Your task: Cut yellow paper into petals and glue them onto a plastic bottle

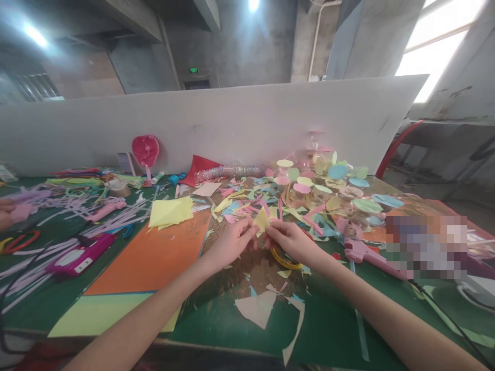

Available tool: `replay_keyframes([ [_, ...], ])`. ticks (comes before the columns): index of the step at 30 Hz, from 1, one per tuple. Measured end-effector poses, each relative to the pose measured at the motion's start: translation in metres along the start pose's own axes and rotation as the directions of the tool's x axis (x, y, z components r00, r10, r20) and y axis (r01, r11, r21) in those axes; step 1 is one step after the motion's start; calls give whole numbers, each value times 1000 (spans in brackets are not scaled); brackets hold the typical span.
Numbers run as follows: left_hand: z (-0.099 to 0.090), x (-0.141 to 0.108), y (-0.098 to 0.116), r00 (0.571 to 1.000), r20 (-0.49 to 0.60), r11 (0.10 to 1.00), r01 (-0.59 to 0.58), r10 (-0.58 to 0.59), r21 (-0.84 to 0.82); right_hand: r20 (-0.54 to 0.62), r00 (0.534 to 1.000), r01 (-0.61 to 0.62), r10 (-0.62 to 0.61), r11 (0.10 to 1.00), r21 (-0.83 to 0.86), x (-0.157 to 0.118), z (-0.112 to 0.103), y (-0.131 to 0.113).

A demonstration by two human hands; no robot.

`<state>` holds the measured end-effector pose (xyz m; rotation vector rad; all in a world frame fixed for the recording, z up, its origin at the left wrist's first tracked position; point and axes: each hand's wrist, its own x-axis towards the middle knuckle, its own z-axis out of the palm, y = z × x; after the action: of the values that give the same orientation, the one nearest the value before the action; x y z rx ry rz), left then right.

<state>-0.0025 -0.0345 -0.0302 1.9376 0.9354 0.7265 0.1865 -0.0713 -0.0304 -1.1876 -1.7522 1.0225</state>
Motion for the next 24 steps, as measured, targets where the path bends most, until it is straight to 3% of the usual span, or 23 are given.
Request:
replay_keyframes([
  [5, -1, 1, -2, 1000, -14, 998, 10, -9, 55, -42, 999, -21, 19, 998, -53, 0, 2, -1],
  [8, -3, 3, -5, 995, -93, 992, -32, 43, 121, -89, 995, -51, 40, 990, -128, 0, 1, -1],
  [10, -5, 5, -8, 986, -155, 986, -35, 61, 166, -179, 983, -88, 40, 960, -267, 0, -1, 2],
  [13, -9, 9, -17, 975, -219, 991, -2, 32, 137, -295, 955, -157, -37, 781, -605, 0, -5, 7],
  [17, -13, 13, -25, 963, -268, 1000, 2, -5, -11, -196, 980, -186, 30, 477, -859, -5, -6, 13],
  [19, -14, 14, -25, 958, -286, 999, 2, -18, -53, -157, 984, -178, 87, 408, -895, -8, -5, 14],
  [24, -15, 13, -17, 950, -307, 996, 24, -51, -91, -185, 974, -221, 134, 342, -913, -10, -3, 11],
])
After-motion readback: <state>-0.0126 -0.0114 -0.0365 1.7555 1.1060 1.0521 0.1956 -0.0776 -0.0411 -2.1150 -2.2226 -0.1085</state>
